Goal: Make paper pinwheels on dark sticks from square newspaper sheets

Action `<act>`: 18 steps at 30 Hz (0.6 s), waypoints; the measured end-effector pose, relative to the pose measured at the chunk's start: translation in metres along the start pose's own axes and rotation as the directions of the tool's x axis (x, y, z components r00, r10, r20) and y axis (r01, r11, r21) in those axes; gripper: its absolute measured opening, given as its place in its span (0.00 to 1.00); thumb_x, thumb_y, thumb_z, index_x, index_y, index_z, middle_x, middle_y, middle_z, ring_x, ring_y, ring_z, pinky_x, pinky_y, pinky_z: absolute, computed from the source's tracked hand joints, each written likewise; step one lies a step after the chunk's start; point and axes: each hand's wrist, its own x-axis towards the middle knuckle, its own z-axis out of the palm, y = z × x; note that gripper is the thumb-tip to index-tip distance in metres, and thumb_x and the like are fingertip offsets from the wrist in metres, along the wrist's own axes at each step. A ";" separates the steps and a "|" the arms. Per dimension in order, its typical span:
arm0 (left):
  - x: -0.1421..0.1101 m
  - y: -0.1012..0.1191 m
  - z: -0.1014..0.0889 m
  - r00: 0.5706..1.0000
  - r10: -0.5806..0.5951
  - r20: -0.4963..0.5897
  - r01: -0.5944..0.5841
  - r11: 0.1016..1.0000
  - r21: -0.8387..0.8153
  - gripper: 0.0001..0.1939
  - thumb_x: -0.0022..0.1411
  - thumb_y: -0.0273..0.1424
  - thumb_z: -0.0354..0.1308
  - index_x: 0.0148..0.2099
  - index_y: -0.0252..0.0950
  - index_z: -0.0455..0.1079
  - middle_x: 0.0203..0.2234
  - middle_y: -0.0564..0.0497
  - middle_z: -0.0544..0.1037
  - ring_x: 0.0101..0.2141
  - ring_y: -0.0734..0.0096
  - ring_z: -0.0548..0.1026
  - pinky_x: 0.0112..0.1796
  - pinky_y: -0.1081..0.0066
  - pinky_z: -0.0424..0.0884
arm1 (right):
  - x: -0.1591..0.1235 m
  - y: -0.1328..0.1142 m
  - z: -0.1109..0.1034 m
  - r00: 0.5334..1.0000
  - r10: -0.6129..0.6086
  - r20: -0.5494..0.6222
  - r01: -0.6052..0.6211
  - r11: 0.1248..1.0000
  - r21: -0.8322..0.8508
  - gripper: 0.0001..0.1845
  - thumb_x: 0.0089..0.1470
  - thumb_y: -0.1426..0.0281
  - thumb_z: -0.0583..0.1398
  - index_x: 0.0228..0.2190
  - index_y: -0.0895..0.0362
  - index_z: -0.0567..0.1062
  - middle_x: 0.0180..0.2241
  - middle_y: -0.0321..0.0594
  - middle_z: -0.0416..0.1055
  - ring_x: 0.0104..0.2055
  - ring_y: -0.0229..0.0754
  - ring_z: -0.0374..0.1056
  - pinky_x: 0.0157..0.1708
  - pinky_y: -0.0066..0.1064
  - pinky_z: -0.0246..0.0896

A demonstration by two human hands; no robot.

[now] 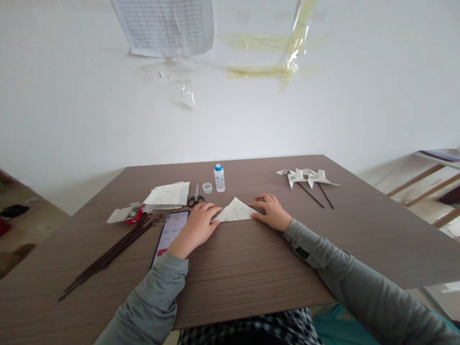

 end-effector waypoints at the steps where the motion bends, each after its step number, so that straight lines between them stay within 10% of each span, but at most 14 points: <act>1: 0.000 0.001 0.000 1.000 -0.001 0.010 0.001 1.000 0.008 0.24 0.75 0.26 0.65 0.69 0.42 0.84 0.70 0.40 0.83 0.72 0.46 0.77 0.77 0.48 0.67 | 0.000 -0.001 0.002 1.000 -0.014 -0.002 0.014 1.000 0.006 0.25 0.70 0.60 0.70 0.65 0.42 0.88 0.70 0.48 0.77 0.78 0.65 0.64 0.79 0.62 0.58; 18: 0.001 0.002 0.002 0.999 0.038 0.027 -0.037 0.999 -0.014 0.27 0.75 0.23 0.65 0.72 0.38 0.82 0.71 0.37 0.83 0.71 0.44 0.78 0.76 0.43 0.69 | 0.004 0.004 0.011 0.993 -0.093 -0.067 0.099 0.989 0.108 0.22 0.66 0.68 0.73 0.60 0.48 0.91 0.65 0.53 0.81 0.74 0.69 0.69 0.74 0.63 0.65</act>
